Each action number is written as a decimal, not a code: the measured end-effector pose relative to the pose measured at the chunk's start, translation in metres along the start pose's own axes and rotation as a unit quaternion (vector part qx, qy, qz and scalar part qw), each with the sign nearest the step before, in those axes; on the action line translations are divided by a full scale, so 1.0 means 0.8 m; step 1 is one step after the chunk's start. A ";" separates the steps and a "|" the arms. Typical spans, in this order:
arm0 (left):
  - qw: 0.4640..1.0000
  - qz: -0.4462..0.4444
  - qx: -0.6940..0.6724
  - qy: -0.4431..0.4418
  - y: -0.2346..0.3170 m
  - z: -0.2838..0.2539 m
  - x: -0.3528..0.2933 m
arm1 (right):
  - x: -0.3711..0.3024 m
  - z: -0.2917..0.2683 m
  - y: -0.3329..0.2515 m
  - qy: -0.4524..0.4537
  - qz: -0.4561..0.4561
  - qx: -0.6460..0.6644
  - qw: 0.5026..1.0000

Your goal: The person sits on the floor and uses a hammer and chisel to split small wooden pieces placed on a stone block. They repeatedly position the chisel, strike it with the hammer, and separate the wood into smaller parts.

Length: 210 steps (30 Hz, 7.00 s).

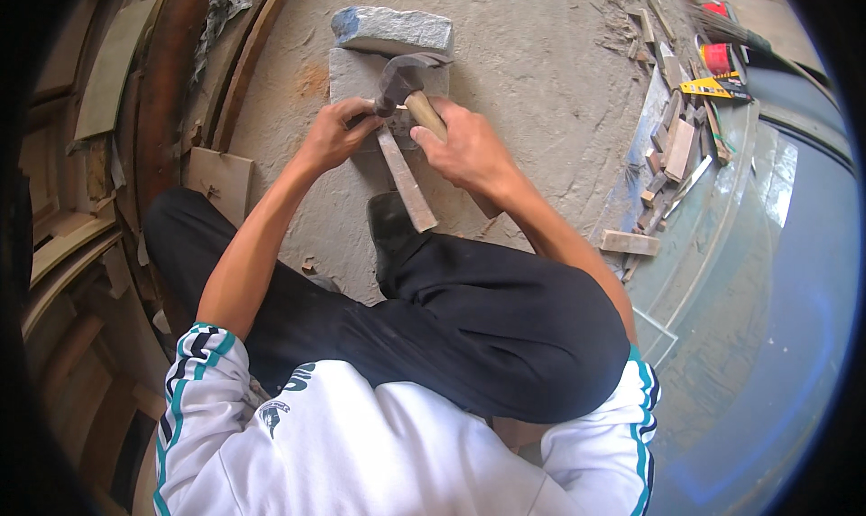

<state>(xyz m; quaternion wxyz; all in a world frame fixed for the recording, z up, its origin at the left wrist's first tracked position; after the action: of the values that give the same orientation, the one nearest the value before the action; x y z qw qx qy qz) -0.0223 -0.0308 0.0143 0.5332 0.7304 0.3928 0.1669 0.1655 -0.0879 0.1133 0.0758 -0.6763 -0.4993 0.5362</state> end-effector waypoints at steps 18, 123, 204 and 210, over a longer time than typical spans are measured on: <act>1.000 -0.010 0.026 0.011 0.003 -0.002 -0.008 | -0.046 0.044 0.025 0.037 0.055 0.010 0.998; 0.995 -0.002 0.055 0.080 0.001 0.031 -0.008 | -0.032 0.004 -0.013 0.152 -0.022 0.002 0.988; 0.992 0.018 0.039 0.120 0.009 0.031 -0.015 | -0.029 -0.021 -0.028 0.115 -0.030 0.024 0.993; 0.989 0.032 -0.005 0.141 0.011 0.019 -0.018 | -0.032 -0.004 -0.008 0.145 -0.089 0.036 0.985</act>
<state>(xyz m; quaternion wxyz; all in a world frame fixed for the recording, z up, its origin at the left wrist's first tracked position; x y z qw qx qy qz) -0.0174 -0.0526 0.0189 0.4707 0.7087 0.4401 0.2873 0.1661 -0.1031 0.1350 0.2198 -0.6967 -0.5214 0.4410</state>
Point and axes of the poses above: each hand's wrist, its own x-axis towards the middle knuckle, its own z-axis out of the palm, y = z × x, the point moved 5 cm from there along x, towards the middle knuckle, and after that the axes turned 6 degrees about -y, right-handed, at the moved point
